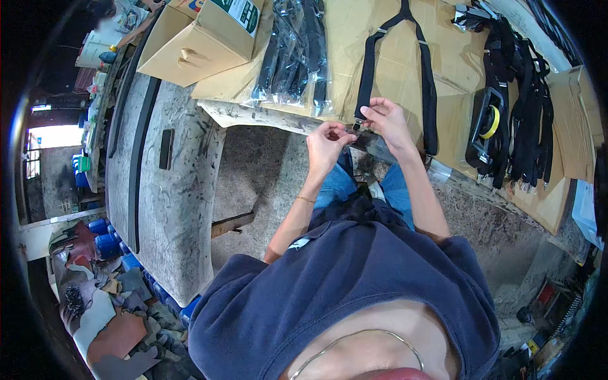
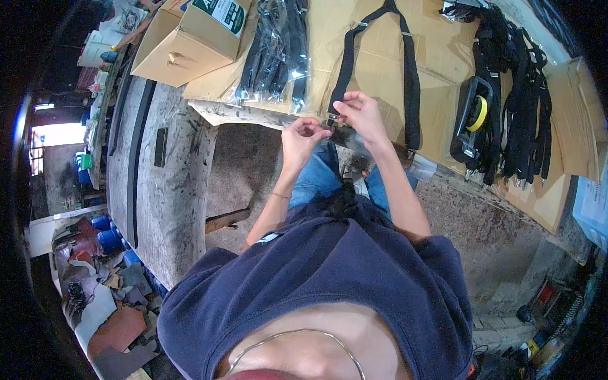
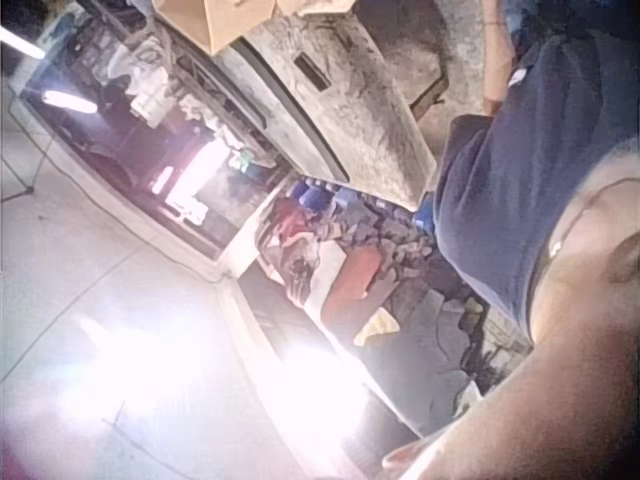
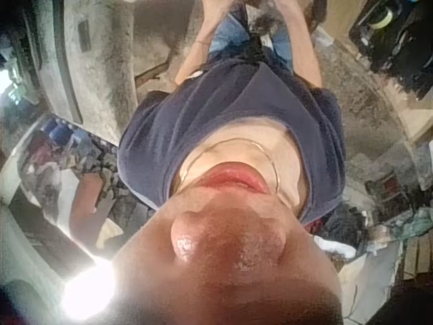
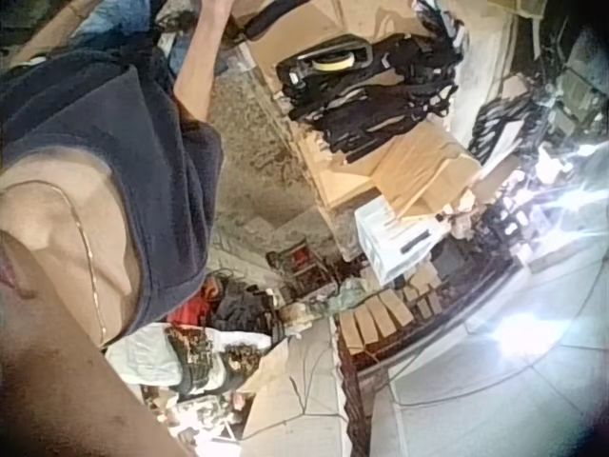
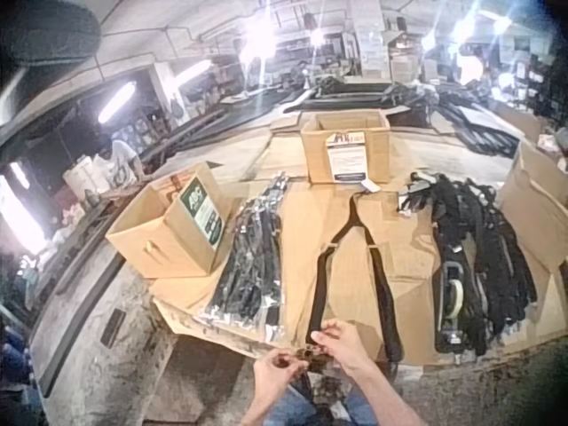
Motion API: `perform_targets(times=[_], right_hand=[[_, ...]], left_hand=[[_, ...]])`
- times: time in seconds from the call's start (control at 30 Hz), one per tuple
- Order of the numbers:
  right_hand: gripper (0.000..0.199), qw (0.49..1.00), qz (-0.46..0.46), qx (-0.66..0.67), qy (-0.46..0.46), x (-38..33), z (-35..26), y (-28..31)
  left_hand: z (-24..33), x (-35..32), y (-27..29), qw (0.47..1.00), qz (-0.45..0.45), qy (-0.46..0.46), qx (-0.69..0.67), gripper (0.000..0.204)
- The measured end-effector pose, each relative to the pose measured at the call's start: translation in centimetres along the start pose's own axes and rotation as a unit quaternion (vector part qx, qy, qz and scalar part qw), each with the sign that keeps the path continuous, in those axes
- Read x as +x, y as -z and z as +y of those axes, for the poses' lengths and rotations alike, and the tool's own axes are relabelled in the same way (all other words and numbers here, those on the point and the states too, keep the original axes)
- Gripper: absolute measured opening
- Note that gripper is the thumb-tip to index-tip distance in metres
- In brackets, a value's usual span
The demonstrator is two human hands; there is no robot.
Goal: Assembling and packaging black leather or fabric straps with buckles and hardware at a workshop table.
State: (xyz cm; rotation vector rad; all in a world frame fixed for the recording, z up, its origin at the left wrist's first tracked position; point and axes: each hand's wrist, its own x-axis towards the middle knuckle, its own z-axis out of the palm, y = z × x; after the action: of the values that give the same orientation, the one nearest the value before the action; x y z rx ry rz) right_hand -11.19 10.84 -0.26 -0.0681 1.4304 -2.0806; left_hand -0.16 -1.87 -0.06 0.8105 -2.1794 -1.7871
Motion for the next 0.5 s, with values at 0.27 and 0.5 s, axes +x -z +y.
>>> perform_targets(times=[0.27, 0.5], right_hand=[[0.026, 1.000, -0.012, -0.026, -0.013, -0.1, 0.4, -0.2], [0.035, 1.000, 0.016, 0.001, -0.009, 0.4, 1.8, -0.3]], left_hand=[[-0.2, 0.5, -0.2, 0.998, -0.037, 0.002, -0.043, 0.019], [0.1, 0.6, -0.4, 0.986, -0.050, 0.039, -0.155, 0.014]])
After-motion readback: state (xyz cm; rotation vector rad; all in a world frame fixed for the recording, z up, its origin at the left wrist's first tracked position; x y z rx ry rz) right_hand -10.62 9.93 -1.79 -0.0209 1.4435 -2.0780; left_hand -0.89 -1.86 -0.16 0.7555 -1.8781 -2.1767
